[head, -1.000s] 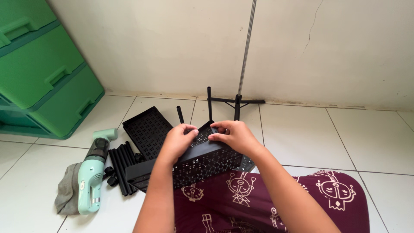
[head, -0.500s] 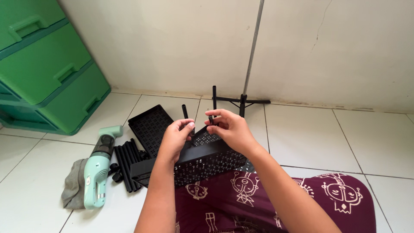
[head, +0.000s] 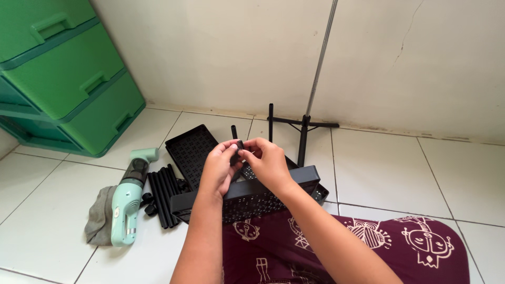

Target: The person sits on the floor and takes apart a small black metal rack, pulling a crossbar free from the frame. They then fit the bars into the side panels of the perforated plastic baskets and press the basket trays onto the frame to rebuild the rack.

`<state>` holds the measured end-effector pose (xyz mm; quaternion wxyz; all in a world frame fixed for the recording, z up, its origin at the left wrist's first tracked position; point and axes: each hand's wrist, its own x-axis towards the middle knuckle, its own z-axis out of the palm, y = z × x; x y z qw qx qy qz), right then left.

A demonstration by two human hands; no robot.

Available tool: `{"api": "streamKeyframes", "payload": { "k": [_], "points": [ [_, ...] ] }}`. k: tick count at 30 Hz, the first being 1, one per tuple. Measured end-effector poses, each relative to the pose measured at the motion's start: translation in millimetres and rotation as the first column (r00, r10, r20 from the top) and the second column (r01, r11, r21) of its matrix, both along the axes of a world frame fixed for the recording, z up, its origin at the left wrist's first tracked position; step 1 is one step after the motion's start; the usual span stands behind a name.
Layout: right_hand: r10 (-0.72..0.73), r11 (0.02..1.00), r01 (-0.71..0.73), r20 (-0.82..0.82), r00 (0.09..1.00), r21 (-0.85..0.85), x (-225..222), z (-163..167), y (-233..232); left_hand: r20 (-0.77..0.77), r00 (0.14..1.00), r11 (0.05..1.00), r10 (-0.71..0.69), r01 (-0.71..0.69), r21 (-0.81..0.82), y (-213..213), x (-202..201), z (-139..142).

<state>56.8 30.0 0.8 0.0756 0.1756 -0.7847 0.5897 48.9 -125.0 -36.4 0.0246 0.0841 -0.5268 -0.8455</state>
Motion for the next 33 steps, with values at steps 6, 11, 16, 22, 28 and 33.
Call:
{"api": "streamKeyframes", "payload": {
  "k": [6,11,16,22,28,33],
  "points": [
    [-0.003,1.0,0.007,-0.168,0.986,0.018,1.7,-2.4,-6.9,0.032,0.999,0.997,0.017,-0.019,0.071,-6.5,0.0,2.2],
    [-0.045,0.988,0.067,-0.157,0.987,0.14,4.9,-1.3,-13.0,-0.015,1.0,0.991,-0.003,0.005,0.133,-6.7,-2.5,0.8],
    [-0.081,0.974,0.112,-0.159,0.984,0.199,12.2,3.4,-15.6,0.041,0.999,0.985,0.028,-0.034,0.17,-5.8,-0.7,4.4],
    [-0.097,0.954,0.141,-0.173,0.98,0.265,18.4,9.7,-18.8,-0.008,1.0,0.995,0.01,-0.01,0.096,-4.5,-1.8,2.0],
    [-0.094,0.946,0.135,-0.151,0.984,0.295,21.1,12.9,-20.4,-0.03,1.0,0.995,0.011,-0.008,0.098,-7.3,-6.7,-5.8],
    [0.018,0.958,0.057,-0.255,0.967,0.283,22.7,9.5,-18.6,-0.038,0.998,0.993,0.05,-0.045,0.107,-11.7,-6.7,-6.5]
  ]
}}
